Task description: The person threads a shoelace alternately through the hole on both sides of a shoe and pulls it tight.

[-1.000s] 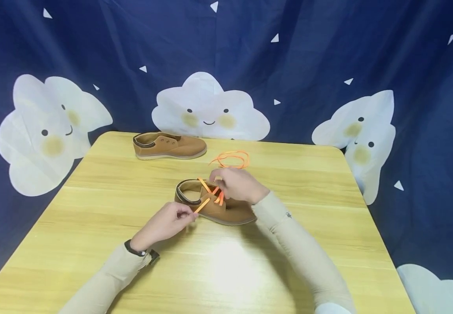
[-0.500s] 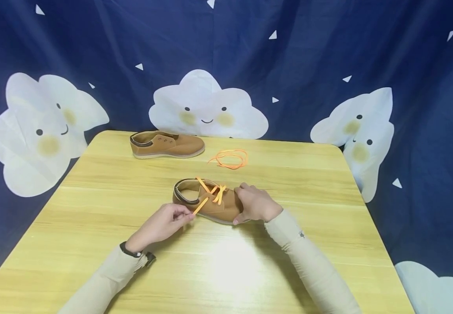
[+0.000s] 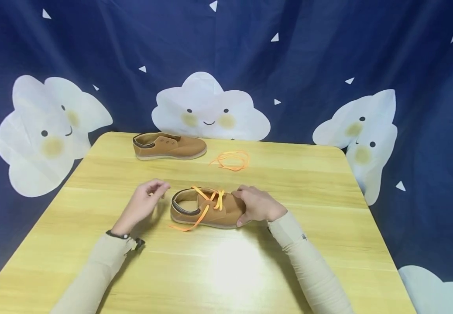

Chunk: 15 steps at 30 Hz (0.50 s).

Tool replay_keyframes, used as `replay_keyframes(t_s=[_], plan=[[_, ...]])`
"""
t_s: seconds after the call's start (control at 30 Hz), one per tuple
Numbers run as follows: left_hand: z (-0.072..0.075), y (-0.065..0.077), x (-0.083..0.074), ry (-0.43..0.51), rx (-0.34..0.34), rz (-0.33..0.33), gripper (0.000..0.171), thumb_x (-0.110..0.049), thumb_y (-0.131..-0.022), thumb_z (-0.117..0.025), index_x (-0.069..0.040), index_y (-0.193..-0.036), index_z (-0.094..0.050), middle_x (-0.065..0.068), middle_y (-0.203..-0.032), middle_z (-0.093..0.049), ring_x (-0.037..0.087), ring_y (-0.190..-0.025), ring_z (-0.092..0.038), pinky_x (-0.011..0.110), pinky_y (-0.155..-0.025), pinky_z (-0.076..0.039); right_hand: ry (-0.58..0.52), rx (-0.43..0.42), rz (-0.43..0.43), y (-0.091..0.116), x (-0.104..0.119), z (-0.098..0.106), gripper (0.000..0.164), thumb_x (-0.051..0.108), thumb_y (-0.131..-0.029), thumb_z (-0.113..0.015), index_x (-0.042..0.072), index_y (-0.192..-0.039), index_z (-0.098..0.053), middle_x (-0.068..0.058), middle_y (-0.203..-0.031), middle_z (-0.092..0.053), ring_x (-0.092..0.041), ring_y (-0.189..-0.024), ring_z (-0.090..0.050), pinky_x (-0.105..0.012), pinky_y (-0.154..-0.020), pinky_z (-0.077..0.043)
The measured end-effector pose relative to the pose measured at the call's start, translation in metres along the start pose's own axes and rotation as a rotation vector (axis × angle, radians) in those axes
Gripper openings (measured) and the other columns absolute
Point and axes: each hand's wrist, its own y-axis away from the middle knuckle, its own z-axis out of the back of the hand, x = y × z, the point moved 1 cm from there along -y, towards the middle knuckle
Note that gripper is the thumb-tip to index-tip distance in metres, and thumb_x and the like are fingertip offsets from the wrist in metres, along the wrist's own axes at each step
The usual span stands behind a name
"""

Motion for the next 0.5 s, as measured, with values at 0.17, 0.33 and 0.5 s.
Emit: replay_keyframes(t_s=[0.17, 0.33, 0.5], plan=[[-0.008, -0.018, 0.019, 0.224, 0.277, 0.083, 0.062, -0.052, -0.111, -0.032, -0.009, -0.153, -0.047, 0.022, -0.147, -0.057, 0.041, -0.134, -0.057, 0.056, -0.111, -0.048, -0.050, -0.014, 0.011, 0.002, -0.003, -0.003, 0.095, 0.033, -0.069, -0.095, 0.008, -0.150, -0.052, -0.007, -0.138, -0.060, -0.029, -0.128, -0.057, -0.047, -0.107, -0.051], [-0.024, -0.030, 0.026, 0.552, 0.467, 0.096, 0.069, -0.056, -0.110, -0.027, -0.009, -0.159, -0.038, 0.010, -0.169, -0.033, 0.033, -0.161, -0.019, 0.056, -0.131, -0.008, -0.081, -0.022, 0.015, 0.004, -0.006, -0.004, 0.094, 0.032, -0.069, -0.095, 0.010, -0.150, -0.053, -0.008, -0.137, -0.060, -0.030, -0.127, -0.057, -0.048, -0.107, -0.050], [-0.033, -0.044, 0.024, 0.731, 0.426, 0.058, 0.063, -0.045, -0.113, -0.032, 0.002, -0.153, -0.042, 0.019, -0.162, -0.042, 0.027, -0.152, -0.041, 0.058, -0.131, -0.008, -0.086, -0.030, 0.000, 0.004, -0.007, -0.005, 0.094, 0.032, -0.069, -0.096, 0.010, -0.150, -0.053, -0.008, -0.139, -0.060, -0.031, -0.128, -0.056, -0.049, -0.108, -0.050]])
